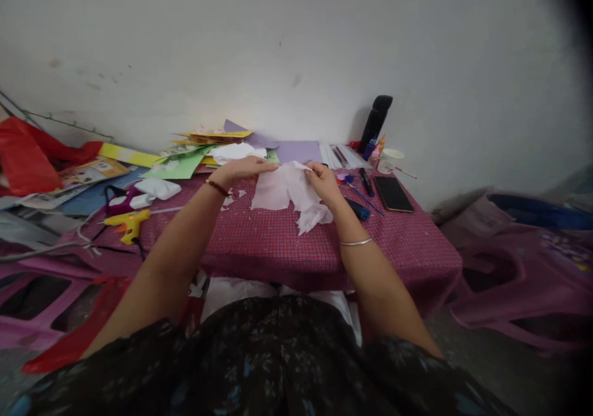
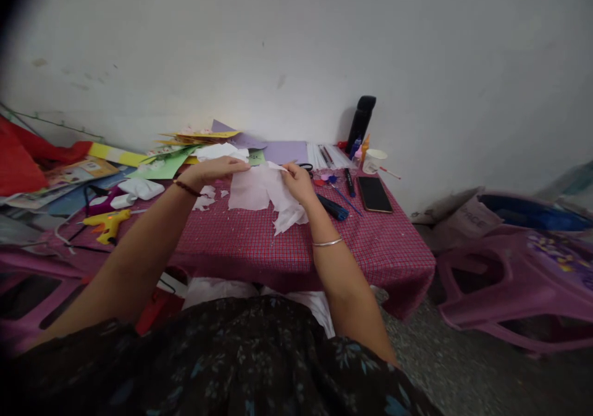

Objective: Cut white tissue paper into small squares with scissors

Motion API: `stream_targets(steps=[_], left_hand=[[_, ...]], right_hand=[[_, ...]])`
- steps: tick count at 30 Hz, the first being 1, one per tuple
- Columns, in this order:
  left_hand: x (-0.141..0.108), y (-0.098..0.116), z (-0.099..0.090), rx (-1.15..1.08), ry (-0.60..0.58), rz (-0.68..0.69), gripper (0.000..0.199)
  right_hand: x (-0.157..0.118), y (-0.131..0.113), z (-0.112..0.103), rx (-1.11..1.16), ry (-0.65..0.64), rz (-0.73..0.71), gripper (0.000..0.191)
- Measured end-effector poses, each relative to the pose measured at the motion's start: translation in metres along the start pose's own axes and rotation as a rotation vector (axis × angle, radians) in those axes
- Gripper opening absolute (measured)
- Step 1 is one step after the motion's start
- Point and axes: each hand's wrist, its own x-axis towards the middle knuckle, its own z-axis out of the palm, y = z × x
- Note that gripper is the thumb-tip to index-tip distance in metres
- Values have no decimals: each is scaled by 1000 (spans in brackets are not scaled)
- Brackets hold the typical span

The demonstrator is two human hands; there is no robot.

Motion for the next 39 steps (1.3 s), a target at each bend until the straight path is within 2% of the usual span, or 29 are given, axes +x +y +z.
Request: stream_targets(steps=[4, 7, 14, 19, 27, 32, 35, 39], left_hand=[[29, 18, 4, 287, 40, -116, 36], [40, 23, 14, 391, 38, -170, 34], [20, 32, 28, 735, -104, -109, 27], [8, 35, 32, 794, -119, -134, 29], [0, 24, 16, 743, -56, -201, 27], [-1, 8, 2, 645, -28, -239, 22], [-2, -5, -7, 518, -40, -244, 20], [-3, -20, -17, 205, -63, -258, 18]], right_hand=[[1, 3, -3, 31, 5, -5, 18], [2, 5, -6, 47, 12, -5, 19], [-2, -1, -5, 101, -82, -14, 26], [0, -1, -2, 138, -2, 9, 22], [5, 9, -7, 153, 90, 37, 20], [6, 12, -10, 176, 125, 43, 18], [5, 11, -11, 188, 134, 55, 18], [5, 10, -12, 200, 154, 81, 20]])
